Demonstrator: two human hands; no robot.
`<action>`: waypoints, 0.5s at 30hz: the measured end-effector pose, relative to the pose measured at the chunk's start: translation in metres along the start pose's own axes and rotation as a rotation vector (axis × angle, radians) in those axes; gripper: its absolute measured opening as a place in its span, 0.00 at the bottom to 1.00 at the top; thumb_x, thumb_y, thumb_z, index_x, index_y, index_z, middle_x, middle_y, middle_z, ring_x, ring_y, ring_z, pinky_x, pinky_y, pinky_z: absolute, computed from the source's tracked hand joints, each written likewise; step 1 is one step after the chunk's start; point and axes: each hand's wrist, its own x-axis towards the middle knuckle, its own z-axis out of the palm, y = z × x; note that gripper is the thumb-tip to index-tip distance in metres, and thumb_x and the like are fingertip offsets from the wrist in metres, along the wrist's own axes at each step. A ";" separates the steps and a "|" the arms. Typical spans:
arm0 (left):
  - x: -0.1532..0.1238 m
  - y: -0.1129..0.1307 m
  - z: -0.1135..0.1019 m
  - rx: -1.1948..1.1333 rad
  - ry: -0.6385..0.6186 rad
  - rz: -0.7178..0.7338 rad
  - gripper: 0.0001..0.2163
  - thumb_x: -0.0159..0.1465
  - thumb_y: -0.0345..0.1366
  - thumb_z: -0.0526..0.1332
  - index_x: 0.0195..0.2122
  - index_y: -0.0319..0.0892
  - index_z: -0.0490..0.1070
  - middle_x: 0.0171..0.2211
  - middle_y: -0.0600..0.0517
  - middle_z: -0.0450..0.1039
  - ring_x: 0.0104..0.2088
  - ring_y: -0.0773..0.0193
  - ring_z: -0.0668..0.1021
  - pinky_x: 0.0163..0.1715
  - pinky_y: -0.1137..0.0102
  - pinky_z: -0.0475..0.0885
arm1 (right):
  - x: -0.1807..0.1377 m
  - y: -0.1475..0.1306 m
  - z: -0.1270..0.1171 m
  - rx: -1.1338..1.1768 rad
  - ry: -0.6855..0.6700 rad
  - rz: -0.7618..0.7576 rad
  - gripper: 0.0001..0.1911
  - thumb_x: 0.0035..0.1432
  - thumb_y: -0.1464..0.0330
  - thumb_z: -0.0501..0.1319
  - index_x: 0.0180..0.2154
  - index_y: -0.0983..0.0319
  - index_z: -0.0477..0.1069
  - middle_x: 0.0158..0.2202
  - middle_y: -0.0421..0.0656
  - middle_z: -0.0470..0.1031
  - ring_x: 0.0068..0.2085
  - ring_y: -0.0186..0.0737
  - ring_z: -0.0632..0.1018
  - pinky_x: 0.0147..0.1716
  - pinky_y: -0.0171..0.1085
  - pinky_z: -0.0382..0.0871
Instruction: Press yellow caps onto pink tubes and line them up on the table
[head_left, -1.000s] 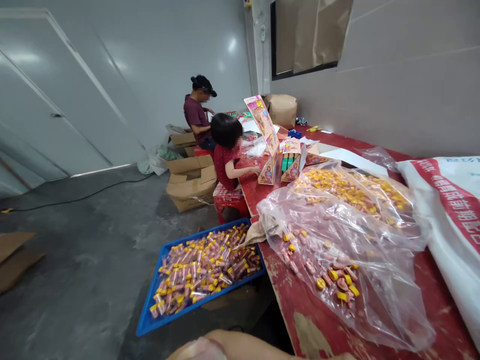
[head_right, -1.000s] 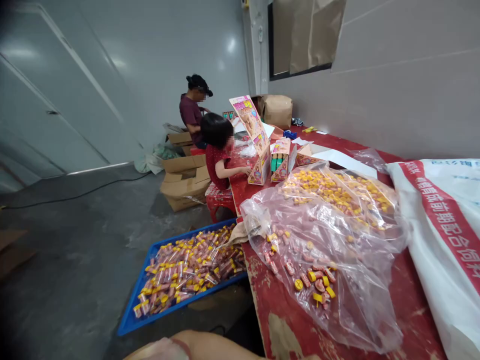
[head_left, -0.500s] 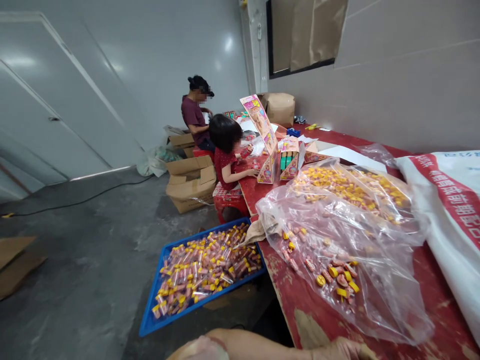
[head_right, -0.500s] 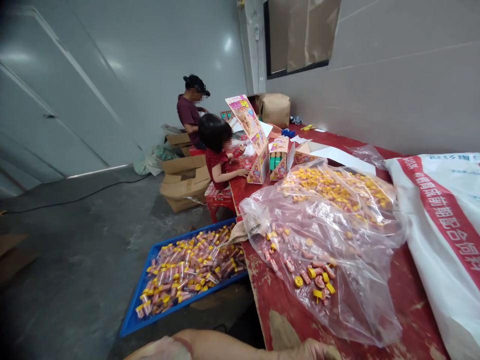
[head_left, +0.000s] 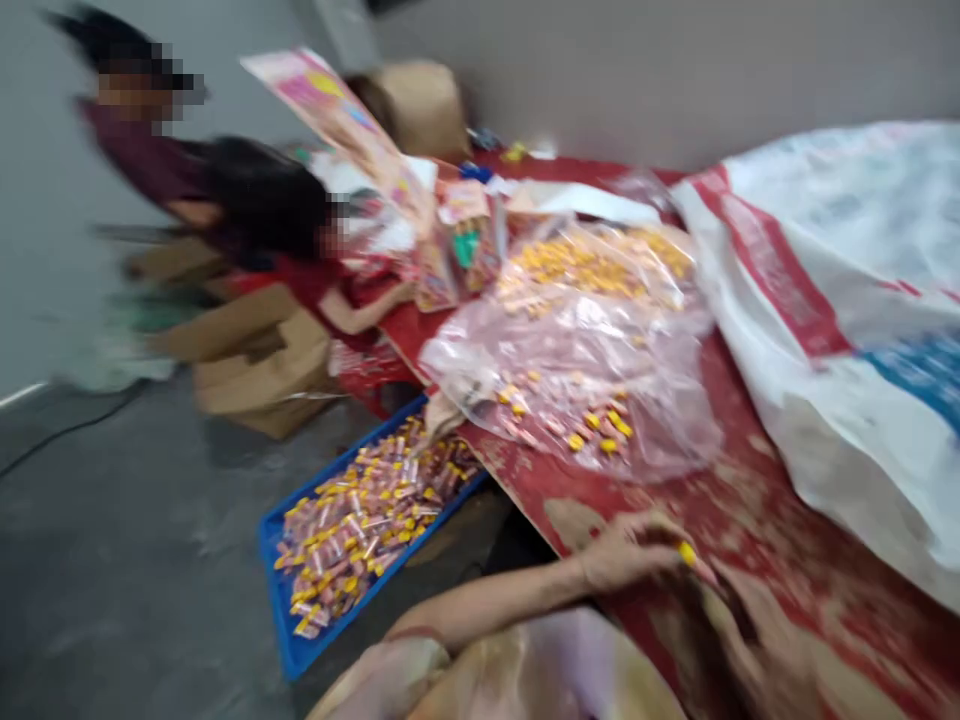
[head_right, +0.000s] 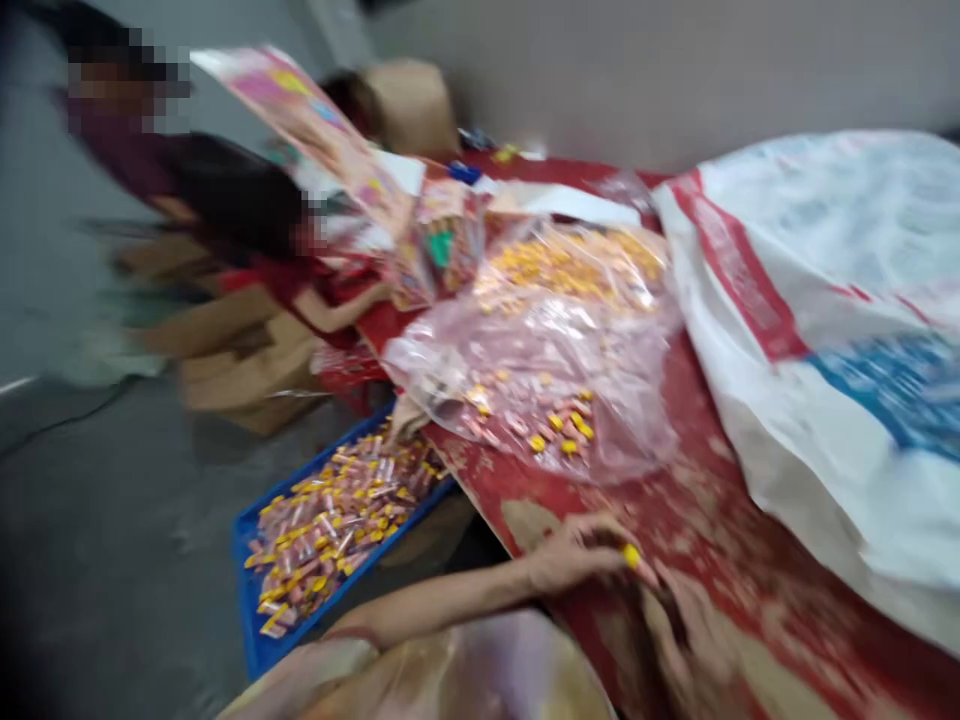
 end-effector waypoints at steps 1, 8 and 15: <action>0.000 0.004 0.000 -0.009 -0.025 0.004 0.21 0.49 0.49 0.70 0.37 0.38 0.75 0.32 0.49 0.75 0.36 0.60 0.77 0.46 0.59 0.70 | -0.015 0.002 -0.011 -0.006 0.010 0.050 0.17 0.62 0.58 0.53 0.53 0.46 0.65 0.42 0.43 0.73 0.42 0.45 0.76 0.39 0.47 0.75; 0.007 0.002 -0.007 0.268 0.018 0.101 0.14 0.57 0.43 0.66 0.42 0.42 0.77 0.39 0.49 0.71 0.40 0.64 0.74 0.46 0.67 0.69 | -0.027 -0.002 -0.020 0.045 0.073 0.115 0.14 0.63 0.65 0.55 0.49 0.62 0.65 0.43 0.46 0.73 0.42 0.37 0.75 0.41 0.36 0.71; 0.006 -0.002 -0.005 0.320 0.060 0.141 0.12 0.57 0.42 0.66 0.39 0.42 0.78 0.35 0.50 0.71 0.38 0.66 0.74 0.43 0.69 0.70 | -0.024 -0.005 -0.017 0.102 0.088 0.103 0.12 0.62 0.67 0.55 0.47 0.62 0.66 0.41 0.46 0.73 0.41 0.38 0.75 0.40 0.36 0.71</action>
